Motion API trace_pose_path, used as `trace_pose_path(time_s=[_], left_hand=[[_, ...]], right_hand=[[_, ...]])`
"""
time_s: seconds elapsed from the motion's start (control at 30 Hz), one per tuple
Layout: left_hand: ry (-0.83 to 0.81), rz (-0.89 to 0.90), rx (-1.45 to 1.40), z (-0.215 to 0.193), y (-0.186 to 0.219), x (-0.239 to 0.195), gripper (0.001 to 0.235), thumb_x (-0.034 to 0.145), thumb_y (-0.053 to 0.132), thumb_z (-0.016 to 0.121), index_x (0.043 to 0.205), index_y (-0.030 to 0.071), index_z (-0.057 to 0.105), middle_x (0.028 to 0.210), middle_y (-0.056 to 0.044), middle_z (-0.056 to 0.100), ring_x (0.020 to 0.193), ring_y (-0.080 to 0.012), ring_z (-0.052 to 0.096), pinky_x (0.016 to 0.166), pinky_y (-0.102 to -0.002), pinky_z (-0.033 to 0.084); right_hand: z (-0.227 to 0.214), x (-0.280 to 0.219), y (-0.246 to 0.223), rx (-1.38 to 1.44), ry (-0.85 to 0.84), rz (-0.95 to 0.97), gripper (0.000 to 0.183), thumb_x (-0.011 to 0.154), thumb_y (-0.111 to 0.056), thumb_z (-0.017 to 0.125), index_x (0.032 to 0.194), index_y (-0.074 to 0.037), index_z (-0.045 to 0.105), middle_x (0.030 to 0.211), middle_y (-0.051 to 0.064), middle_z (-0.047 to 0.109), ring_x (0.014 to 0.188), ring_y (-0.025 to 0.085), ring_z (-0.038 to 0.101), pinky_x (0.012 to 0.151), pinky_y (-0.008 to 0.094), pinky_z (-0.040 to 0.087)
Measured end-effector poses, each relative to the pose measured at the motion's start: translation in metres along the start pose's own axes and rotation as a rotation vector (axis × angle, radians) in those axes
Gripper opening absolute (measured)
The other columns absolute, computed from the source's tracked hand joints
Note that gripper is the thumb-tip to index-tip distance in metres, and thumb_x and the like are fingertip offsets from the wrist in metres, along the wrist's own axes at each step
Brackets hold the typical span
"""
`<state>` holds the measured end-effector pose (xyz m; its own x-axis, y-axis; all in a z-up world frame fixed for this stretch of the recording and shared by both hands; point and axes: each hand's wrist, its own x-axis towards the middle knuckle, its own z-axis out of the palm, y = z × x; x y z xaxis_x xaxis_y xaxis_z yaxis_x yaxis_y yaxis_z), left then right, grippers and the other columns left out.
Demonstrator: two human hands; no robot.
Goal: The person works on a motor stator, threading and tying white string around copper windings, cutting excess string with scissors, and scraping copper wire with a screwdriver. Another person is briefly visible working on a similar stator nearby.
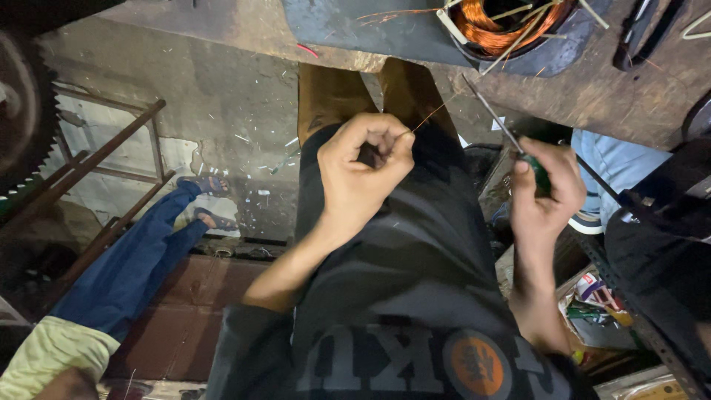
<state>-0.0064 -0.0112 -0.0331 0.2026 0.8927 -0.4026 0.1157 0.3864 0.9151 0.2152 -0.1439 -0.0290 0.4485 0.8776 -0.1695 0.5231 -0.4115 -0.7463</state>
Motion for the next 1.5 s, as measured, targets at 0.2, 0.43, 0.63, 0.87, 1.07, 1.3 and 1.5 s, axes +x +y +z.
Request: trace_pose_path(time_s=[0.2, 0.43, 0.63, 0.87, 1.07, 1.3, 1.5], left_hand=[[-0.031, -0.066, -0.067, 0.0, -0.002, 0.0, 0.012, 0.093, 0.0, 0.078, 0.098, 0.004, 0.068, 0.082, 0.007, 0.062, 0.072, 0.0011, 0.053, 0.065, -0.017, 0.043], [-0.076, -0.092, -0.15, -0.003, -0.004, 0.0, 0.012, 0.095, -0.001, 0.076, 0.102, 0.005, 0.067, 0.087, 0.006, 0.067, 0.076, 0.0026, 0.057, 0.068, -0.016, 0.045], [-0.08, -0.137, -0.181, -0.002, -0.009, 0.0, 0.011, 0.095, -0.002, 0.076, 0.099, 0.004, 0.067, 0.084, 0.007, 0.064, 0.073, 0.0034, 0.053, 0.065, -0.015, 0.042], [-0.085, -0.133, -0.184, -0.002, -0.005, 0.0, 0.011, 0.096, -0.001, 0.076, 0.099, 0.005, 0.068, 0.083, 0.007, 0.063, 0.073, 0.0026, 0.052, 0.066, -0.016, 0.042], [-0.093, 0.14, 0.117, -0.006, 0.011, 0.002, 0.011, 0.096, 0.002, 0.076, 0.102, 0.004, 0.067, 0.091, -0.001, 0.064, 0.073, -0.006, 0.058, 0.065, -0.021, 0.048], [-0.24, 0.149, 0.28, -0.005, 0.002, 0.005, 0.008, 0.096, 0.004, 0.069, 0.092, 0.002, 0.062, 0.079, -0.007, 0.053, 0.062, -0.0136, 0.055, 0.059, -0.026, 0.045], [-0.14, 0.285, 0.304, -0.025, -0.024, 0.031, 0.006, 0.103, 0.01, 0.067, 0.101, 0.004, 0.066, 0.091, -0.01, 0.066, 0.083, -0.0225, 0.066, 0.075, -0.033, 0.054]], right_hand=[[0.004, 0.004, -0.008, 0.047, -0.052, -0.131, 0.019, 0.105, -0.007, 0.071, 0.122, 0.001, 0.071, 0.111, 0.015, 0.071, 0.102, 0.025, 0.065, 0.094, 0.032, 0.05], [0.003, -0.013, -0.016, 0.018, -0.103, -0.076, 0.018, 0.101, -0.006, 0.072, 0.118, 0.001, 0.072, 0.112, 0.014, 0.071, 0.102, 0.025, 0.064, 0.093, 0.033, 0.05], [0.007, -0.002, -0.018, 0.015, -0.018, -0.111, 0.019, 0.103, -0.006, 0.072, 0.12, 0.002, 0.07, 0.113, 0.015, 0.07, 0.103, 0.027, 0.064, 0.094, 0.033, 0.05], [0.021, 0.005, -0.019, 0.053, -0.093, -0.144, 0.019, 0.099, -0.003, 0.071, 0.118, 0.002, 0.07, 0.114, 0.015, 0.07, 0.103, 0.028, 0.064, 0.096, 0.035, 0.051], [0.003, -0.016, -0.012, 0.048, -0.039, -0.051, 0.022, 0.098, 0.0, 0.07, 0.12, 0.002, 0.07, 0.108, 0.015, 0.067, 0.099, 0.026, 0.062, 0.093, 0.033, 0.05], [-0.008, -0.023, -0.003, 0.038, 0.025, -0.058, 0.021, 0.1, -0.005, 0.073, 0.119, 0.002, 0.07, 0.107, 0.015, 0.066, 0.098, 0.026, 0.061, 0.09, 0.033, 0.05], [-0.008, -0.022, -0.002, 0.088, 0.079, -0.095, 0.021, 0.1, -0.006, 0.073, 0.119, 0.002, 0.069, 0.109, 0.015, 0.067, 0.098, 0.026, 0.063, 0.091, 0.033, 0.05]])
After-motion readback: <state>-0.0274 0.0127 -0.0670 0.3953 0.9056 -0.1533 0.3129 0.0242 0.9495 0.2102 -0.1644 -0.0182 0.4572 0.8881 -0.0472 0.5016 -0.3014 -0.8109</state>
